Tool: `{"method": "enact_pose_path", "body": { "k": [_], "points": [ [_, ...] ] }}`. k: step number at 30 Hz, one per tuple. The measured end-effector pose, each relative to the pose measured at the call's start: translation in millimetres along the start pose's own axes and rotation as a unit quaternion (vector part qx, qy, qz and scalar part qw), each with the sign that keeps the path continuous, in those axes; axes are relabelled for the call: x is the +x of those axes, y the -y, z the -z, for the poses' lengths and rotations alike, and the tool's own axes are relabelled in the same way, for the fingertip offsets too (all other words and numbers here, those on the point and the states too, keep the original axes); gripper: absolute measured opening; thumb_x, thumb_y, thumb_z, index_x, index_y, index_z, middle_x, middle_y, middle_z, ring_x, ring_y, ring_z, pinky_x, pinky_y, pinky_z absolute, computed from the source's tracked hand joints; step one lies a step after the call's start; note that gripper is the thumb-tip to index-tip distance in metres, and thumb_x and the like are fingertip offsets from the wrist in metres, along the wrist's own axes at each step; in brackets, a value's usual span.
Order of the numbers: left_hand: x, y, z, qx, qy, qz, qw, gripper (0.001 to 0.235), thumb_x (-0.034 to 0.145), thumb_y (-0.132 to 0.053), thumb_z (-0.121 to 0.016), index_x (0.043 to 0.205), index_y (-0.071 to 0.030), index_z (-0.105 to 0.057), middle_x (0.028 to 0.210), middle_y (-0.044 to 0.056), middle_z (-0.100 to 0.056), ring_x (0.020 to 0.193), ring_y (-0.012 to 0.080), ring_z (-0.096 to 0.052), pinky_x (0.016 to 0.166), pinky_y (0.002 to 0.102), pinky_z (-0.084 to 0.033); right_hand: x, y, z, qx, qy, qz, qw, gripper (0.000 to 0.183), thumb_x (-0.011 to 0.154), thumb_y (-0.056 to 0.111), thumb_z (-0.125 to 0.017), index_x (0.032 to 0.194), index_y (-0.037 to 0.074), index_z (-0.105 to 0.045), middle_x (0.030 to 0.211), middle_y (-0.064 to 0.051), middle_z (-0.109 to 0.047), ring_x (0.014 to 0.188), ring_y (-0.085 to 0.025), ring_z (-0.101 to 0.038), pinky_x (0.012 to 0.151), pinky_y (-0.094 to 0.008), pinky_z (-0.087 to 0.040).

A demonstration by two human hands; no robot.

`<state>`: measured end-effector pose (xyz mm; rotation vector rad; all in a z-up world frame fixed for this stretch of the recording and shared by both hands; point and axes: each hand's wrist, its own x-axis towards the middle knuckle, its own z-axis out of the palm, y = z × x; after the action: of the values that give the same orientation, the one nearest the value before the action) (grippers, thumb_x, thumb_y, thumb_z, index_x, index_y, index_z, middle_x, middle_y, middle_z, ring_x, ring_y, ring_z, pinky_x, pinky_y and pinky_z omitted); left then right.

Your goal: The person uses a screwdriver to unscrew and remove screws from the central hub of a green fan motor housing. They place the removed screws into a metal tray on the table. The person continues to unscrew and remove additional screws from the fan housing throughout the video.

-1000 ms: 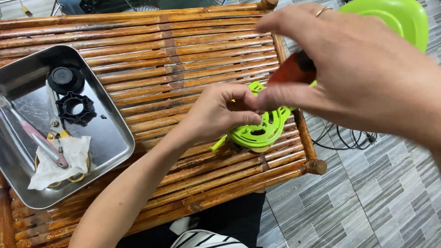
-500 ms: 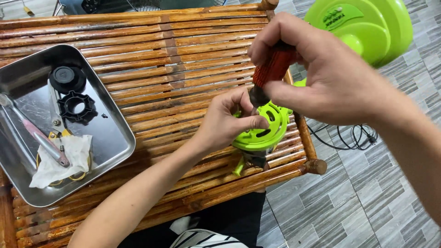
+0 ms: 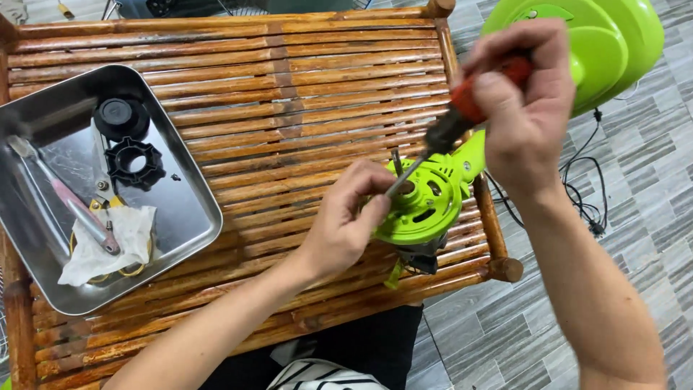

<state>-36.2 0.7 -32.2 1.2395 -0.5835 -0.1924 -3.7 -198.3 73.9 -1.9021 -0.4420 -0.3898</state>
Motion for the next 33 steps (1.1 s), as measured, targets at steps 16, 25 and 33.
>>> {"method": "enact_pose_path", "body": {
  "k": [16, 25, 33],
  "points": [
    [1.6, -2.2, 0.2, 0.421, 0.037, 0.119, 0.899, 0.015, 0.081, -0.027, -0.072, 0.076, -0.013, -0.075, 0.072, 0.010, -0.070, 0.079, 0.0362, -0.071, 0.069, 0.049, -0.055, -52.9, -132.4, 11.9, 0.289, -0.225, -0.274, 0.889, 0.020, 0.098, 0.017, -0.050, 0.118, 0.019, -0.050, 0.085, -0.010, -0.054, 0.066, -0.021, -0.056, 0.051, -0.028, -0.045],
    [-20.0, 0.4, 10.0, 0.249, 0.119, 0.011, 0.961, 0.014, 0.075, -0.002, -0.069, 0.088, -0.004, -0.073, 0.082, 0.004, -0.074, 0.067, 0.0185, -0.067, 0.064, 0.029, -0.055, -57.5, -124.4, 0.0, 0.343, -0.218, -0.252, 0.878, 0.027, 0.095, 0.006, -0.044, 0.121, 0.014, -0.049, 0.092, -0.007, -0.057, 0.071, -0.017, -0.054, 0.053, -0.025, -0.045],
    [-45.6, 12.8, -5.6, 0.265, 0.052, 0.028, 0.962, 0.007, 0.080, -0.006, -0.071, 0.087, -0.005, -0.069, 0.079, 0.003, -0.070, 0.062, 0.0157, -0.060, 0.058, 0.027, -0.051, -63.4, -122.9, -0.4, 0.340, -0.204, -0.255, 0.882, 0.033, 0.091, 0.001, -0.043, 0.122, 0.010, -0.050, 0.089, -0.010, -0.057, 0.068, -0.019, -0.055, 0.050, -0.029, -0.047]
  ]
}}
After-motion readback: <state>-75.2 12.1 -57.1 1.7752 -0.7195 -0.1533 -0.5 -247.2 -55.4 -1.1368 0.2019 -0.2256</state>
